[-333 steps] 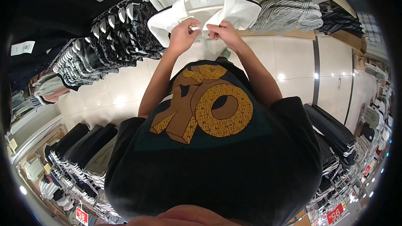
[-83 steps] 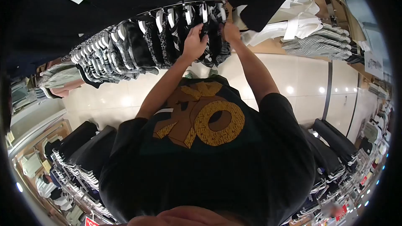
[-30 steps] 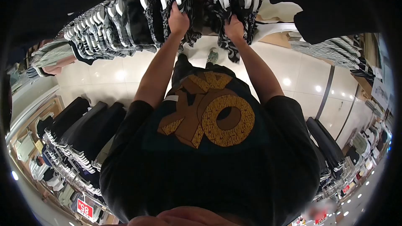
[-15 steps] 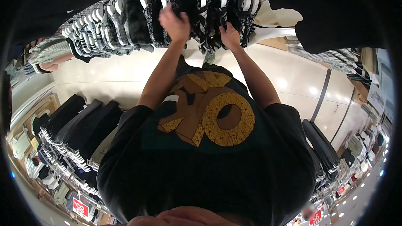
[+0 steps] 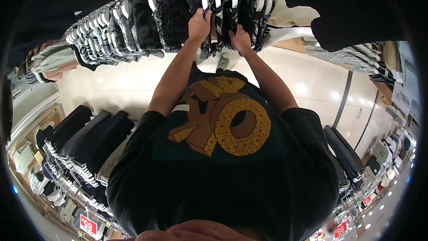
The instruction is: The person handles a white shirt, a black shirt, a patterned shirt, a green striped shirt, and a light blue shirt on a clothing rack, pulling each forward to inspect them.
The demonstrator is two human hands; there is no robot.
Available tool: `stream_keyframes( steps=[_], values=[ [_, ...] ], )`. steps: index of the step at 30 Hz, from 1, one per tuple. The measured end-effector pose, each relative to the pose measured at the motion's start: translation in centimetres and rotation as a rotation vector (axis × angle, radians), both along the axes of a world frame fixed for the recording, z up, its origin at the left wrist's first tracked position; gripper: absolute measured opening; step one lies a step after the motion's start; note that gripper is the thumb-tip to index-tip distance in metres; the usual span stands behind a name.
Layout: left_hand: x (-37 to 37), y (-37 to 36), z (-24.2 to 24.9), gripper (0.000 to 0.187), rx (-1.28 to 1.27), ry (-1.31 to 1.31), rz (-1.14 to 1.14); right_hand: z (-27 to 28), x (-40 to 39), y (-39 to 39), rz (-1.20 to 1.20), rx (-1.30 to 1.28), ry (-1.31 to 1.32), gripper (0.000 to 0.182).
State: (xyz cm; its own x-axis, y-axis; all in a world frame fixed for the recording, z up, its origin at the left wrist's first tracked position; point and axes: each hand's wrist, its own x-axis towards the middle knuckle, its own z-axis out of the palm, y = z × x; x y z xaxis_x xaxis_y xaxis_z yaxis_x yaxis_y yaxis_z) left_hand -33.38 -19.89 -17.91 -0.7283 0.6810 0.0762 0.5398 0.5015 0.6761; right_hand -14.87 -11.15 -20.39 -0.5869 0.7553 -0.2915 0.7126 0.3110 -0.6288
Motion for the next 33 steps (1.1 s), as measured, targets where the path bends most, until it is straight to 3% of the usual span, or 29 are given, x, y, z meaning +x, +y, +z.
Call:
stream_keyframes(
  steps=[3,6,8,9,11,12,13,15,16,21,23,25,28,32,33],
  values=[
    [-0.9,-0.8,1.3,0.039,-0.029,0.057,0.001,1.2,-0.2,-1.2,-0.068,0.005,0.037,0.065],
    [-1.8,-1.7,2.3,0.042,-0.162,0.041,-0.036,1.9,-0.6,-3.2,-0.038,0.378,0.382,0.072],
    [-2.2,-1.6,0.9,0.042,0.066,0.000,-0.058,4.9,-1.4,-4.2,0.027,0.447,0.367,0.070],
    [-2.3,-1.5,0.4,0.042,0.064,0.001,-0.059,5.9,-1.7,-4.6,0.094,0.514,0.351,0.067],
    [-2.7,-1.0,-0.6,0.038,0.143,-0.372,-0.089,5.1,-3.4,-4.8,0.233,0.375,0.443,0.065],
    [-3.1,-0.6,-1.4,0.038,0.106,-0.431,-0.107,6.1,-4.5,-5.3,0.201,0.211,0.362,0.061],
    [-3.0,-0.5,0.1,0.038,0.106,-0.433,-0.110,6.9,-5.3,-5.4,0.170,0.048,0.279,0.057],
    [-3.6,-0.1,3.0,0.044,-0.178,-0.342,-0.191,3.0,-6.5,-4.5,0.183,0.070,0.187,0.053],
    [-3.6,0.0,2.2,0.047,0.005,-0.128,-0.219,2.5,-7.1,-4.3,0.197,0.086,0.092,0.052],
    [-4.3,0.5,3.1,0.042,0.036,-0.121,-0.119,2.0,-7.6,-4.5,0.215,0.057,0.124,0.044],
    [-5.0,1.0,0.4,0.034,0.264,-0.124,0.011,1.8,-7.6,-4.4,0.228,0.067,0.118,0.046],
    [-6.0,0.6,0.2,0.037,0.175,-0.043,0.009,2.4,-7.1,-4.7,0.223,-0.019,0.064,0.049],
    [-7.5,1.7,0.6,0.053,-0.084,-0.073,-0.258,2.8,-6.6,-4.8,0.257,-0.023,0.131,0.054],
    [-8.0,3.4,0.5,0.056,0.034,-0.138,-0.289,2.6,-6.7,-5.2,0.251,-0.025,0.135,0.058],
    [-8.1,3.8,0.1,0.055,-0.039,-0.054,-0.275,3.0,-6.6,-5.6,0.227,-0.089,0.104,0.058]
  ],
)
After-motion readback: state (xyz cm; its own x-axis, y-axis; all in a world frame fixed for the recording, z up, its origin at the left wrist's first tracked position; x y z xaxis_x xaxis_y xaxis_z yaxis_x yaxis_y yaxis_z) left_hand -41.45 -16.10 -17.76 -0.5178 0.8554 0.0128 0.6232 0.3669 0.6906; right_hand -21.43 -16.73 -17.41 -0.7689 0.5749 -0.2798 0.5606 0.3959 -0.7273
